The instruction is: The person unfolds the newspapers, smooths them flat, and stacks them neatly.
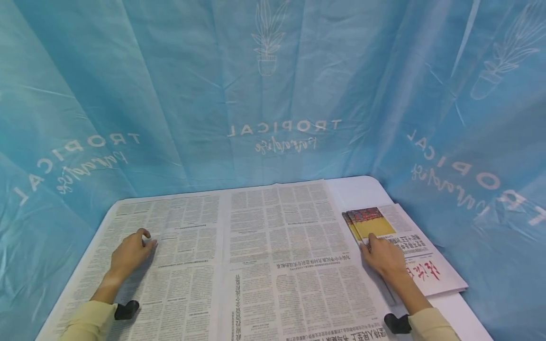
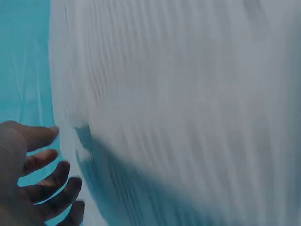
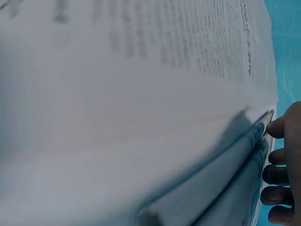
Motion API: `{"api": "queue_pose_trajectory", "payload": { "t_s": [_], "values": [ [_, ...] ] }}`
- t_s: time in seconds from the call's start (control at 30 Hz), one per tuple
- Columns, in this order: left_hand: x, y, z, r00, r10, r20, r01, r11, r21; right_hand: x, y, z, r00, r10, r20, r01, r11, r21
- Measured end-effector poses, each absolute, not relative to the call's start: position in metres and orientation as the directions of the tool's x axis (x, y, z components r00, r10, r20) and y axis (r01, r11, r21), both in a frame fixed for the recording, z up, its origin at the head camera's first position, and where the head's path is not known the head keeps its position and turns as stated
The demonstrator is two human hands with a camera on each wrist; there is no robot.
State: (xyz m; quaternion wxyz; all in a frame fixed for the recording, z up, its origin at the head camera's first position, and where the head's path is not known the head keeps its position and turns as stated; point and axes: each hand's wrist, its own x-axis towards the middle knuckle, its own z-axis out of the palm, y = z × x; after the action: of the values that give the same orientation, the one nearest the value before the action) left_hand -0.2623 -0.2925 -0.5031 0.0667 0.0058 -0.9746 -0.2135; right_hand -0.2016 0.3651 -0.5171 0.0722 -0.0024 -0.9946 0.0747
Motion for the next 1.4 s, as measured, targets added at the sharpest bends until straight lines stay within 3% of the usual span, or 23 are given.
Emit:
{"api": "queue_pose_trajectory", "payload": {
  "t_s": [0.2,0.43,0.6,0.93,1.17,1.4],
  "values": [
    [-0.268,-0.250,-0.507,-0.997,-0.014,0.081,0.046,0.719,0.693,-0.192,0.375,-0.519,-0.994,-0.017,0.111,-0.025,0.997,-0.069],
    [-0.273,-0.201,-0.508,-0.992,0.063,0.110,0.123,0.691,0.713,-0.185,0.381,-0.520,-0.994,-0.061,0.090,-0.056,0.997,0.051],
    [-0.278,-0.166,-0.510,-0.985,0.127,0.118,0.174,0.690,0.703,-0.179,0.384,-0.520,-0.994,-0.080,0.070,-0.076,0.995,0.060],
    [-0.281,-0.121,-0.517,-0.917,0.382,0.111,0.331,0.578,0.746,-0.172,0.385,-0.521,-0.998,-0.046,0.053,-0.046,0.999,-0.010],
    [-0.278,-0.097,-0.517,-0.887,0.448,0.113,0.355,0.505,0.786,-0.169,0.382,-0.518,-0.999,-0.040,0.032,-0.042,0.997,-0.063],
    [-0.277,-0.073,-0.518,-0.859,0.500,0.109,0.377,0.474,0.796,-0.162,0.369,-0.517,-0.995,-0.047,0.087,-0.063,0.980,-0.190]
  ]
}}
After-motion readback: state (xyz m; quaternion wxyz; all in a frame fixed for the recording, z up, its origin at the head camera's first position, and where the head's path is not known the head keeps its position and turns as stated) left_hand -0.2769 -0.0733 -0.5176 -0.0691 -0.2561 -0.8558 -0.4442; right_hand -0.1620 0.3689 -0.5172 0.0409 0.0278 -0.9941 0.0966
